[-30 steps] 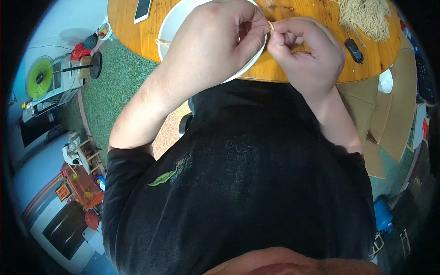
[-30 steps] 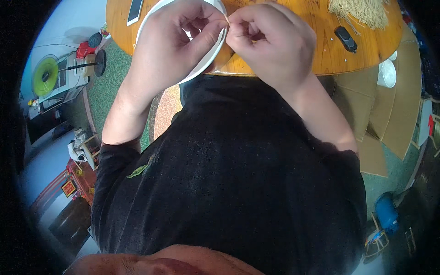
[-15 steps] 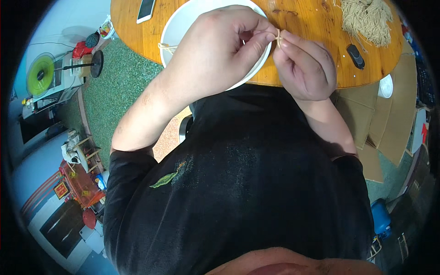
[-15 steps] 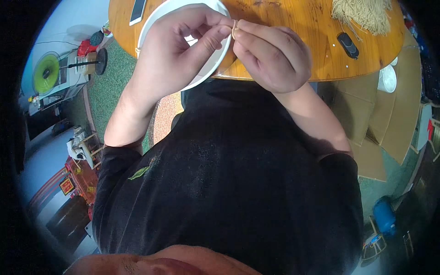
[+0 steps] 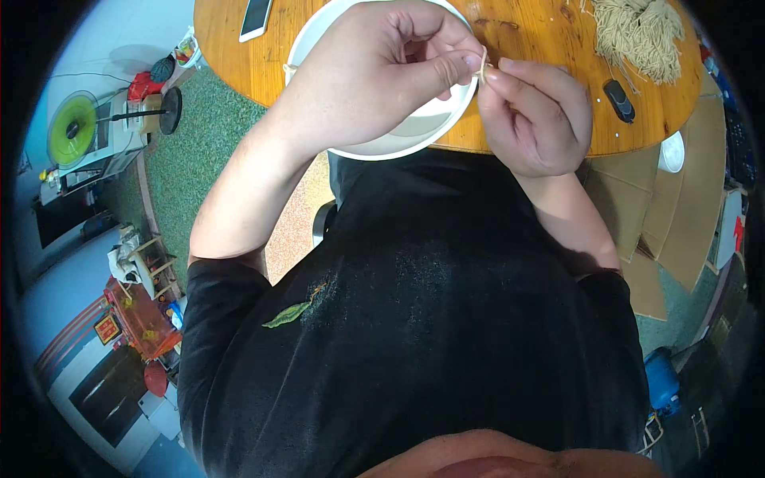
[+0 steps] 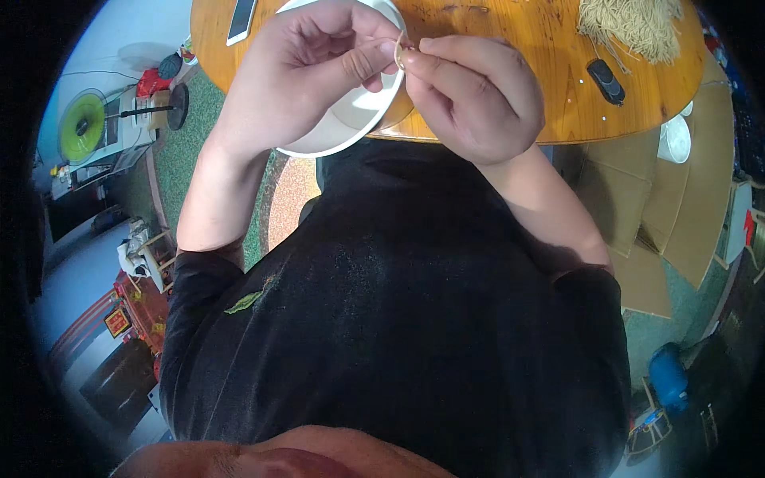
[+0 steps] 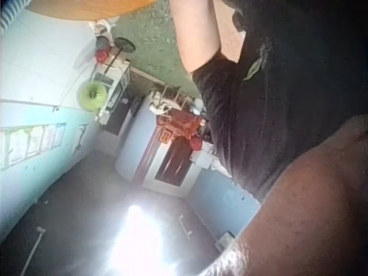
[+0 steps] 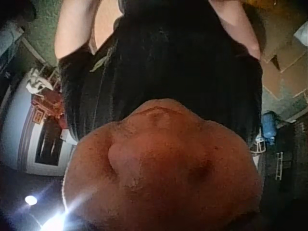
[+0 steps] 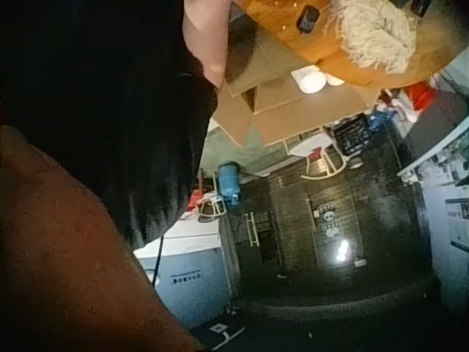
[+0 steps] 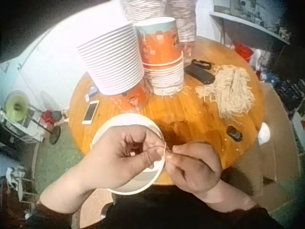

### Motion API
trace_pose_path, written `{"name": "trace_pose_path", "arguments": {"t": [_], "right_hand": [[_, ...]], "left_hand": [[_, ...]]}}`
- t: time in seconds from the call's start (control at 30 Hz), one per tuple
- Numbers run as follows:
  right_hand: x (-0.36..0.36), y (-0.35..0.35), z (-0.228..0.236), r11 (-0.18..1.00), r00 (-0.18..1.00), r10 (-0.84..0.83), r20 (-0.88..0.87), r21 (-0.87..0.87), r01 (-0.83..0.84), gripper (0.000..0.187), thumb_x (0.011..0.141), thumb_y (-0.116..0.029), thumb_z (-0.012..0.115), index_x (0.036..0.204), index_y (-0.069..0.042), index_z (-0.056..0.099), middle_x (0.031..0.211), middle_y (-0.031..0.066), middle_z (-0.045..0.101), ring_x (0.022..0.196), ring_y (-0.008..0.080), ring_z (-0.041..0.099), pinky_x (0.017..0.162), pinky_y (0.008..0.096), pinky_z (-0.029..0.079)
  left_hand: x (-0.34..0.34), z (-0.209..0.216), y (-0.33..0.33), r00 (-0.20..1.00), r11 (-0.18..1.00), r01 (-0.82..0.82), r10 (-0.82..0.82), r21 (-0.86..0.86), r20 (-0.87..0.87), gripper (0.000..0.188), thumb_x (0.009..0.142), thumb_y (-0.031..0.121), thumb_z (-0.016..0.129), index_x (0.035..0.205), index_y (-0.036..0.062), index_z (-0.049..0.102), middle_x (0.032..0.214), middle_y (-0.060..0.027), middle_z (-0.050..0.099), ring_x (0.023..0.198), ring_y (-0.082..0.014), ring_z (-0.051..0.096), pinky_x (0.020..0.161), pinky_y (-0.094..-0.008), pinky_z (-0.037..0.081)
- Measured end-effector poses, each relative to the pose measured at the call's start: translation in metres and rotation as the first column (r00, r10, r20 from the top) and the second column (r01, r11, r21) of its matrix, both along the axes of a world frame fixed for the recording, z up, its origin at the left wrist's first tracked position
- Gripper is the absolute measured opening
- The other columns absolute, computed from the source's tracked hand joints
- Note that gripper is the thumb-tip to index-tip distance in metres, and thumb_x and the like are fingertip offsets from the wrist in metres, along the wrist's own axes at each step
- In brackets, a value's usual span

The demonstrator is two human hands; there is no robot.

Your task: Threading string through pre-punched holes in paper cups to attach handles for packaging.

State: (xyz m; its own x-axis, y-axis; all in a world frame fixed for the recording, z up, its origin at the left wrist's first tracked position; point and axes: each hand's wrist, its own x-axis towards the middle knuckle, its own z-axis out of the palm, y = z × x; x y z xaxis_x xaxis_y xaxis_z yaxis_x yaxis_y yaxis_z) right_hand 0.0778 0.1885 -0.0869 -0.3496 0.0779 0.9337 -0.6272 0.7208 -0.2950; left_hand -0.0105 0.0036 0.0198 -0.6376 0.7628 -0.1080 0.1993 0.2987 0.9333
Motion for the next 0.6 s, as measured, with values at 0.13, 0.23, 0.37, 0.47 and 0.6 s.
{"name": "trace_pose_path", "arguments": {"t": [0.13, 0.23, 0.37, 0.47, 0.6], "right_hand": [[0.002, -0.005, 0.008, 0.932, 0.963, 0.197, 0.182, -0.339, -0.127, 0.019, 0.085, -0.001, 0.086, 0.102, -0.003, 0.077, 0.103, 0.0081, 0.079, 0.091, 0.0176, 0.075, 0.079, 0.0271, 0.06], [0.01, -0.01, 0.013, 0.648, 0.818, 0.531, 0.221, -0.728, -0.224, 0.01, 0.094, -0.001, 0.078, 0.103, 0.001, 0.076, 0.096, 0.0089, 0.079, 0.087, 0.0144, 0.077, 0.08, 0.0253, 0.061], [0.016, -0.011, 0.015, 0.481, 0.71, 0.684, 0.17, -0.836, -0.264, 0.008, 0.102, -0.002, 0.07, 0.105, 0.004, 0.074, 0.091, 0.0091, 0.079, 0.083, 0.0111, 0.077, 0.083, 0.0242, 0.062], [0.014, -0.01, 0.017, 0.474, 0.68, 0.712, 0.174, -0.834, -0.282, 0.01, 0.101, -0.003, 0.072, 0.106, 0.005, 0.073, 0.091, 0.0105, 0.079, 0.084, 0.0118, 0.077, 0.082, 0.0249, 0.062], [0.011, -0.008, 0.026, 0.387, 0.631, 0.758, 0.165, -0.893, -0.231, 0.01, 0.099, -0.002, 0.074, 0.104, 0.006, 0.072, 0.092, 0.0105, 0.078, 0.083, 0.0126, 0.075, 0.078, 0.0251, 0.061]], "left_hand": [[-0.003, 0.022, -0.004, 0.993, 0.984, 0.048, -0.065, -0.17, -0.097, 0.025, 0.094, 0.015, 0.082, 0.11, -0.0006, 0.071, 0.095, -0.0055, 0.068, 0.083, -0.0136, 0.062, 0.076, -0.031, 0.052], [0.002, 0.015, 0.0, 0.906, 0.962, -0.046, -0.074, -0.27, -0.417, 0.021, 0.093, 0.016, 0.081, 0.106, 0.0006, 0.075, 0.092, -0.0097, 0.074, 0.079, -0.019, 0.07, 0.074, -0.0332, 0.056], [0.006, -0.006, 0.0, 0.735, 0.947, -0.121, -0.116, -0.297, -0.668, 0.016, 0.096, 0.016, 0.075, 0.1, 0.0002, 0.076, 0.082, -0.0142, 0.075, 0.071, -0.0225, 0.074, 0.068, -0.0336, 0.057], [0.004, -0.012, -0.001, 0.701, 0.967, -0.074, -0.124, -0.245, -0.702, 0.017, 0.095, 0.016, 0.074, 0.098, -0.0006, 0.076, 0.076, -0.0149, 0.072, 0.068, -0.0235, 0.073, 0.065, -0.0339, 0.056], [0.0, -0.001, -0.007, 0.533, 0.984, -0.035, -0.13, -0.176, -0.836, 0.024, 0.089, 0.017, 0.08, 0.101, 0.0013, 0.066, 0.11, -0.02, 0.07, 0.1, -0.0364, 0.072, 0.082, -0.0421, 0.057]]}}
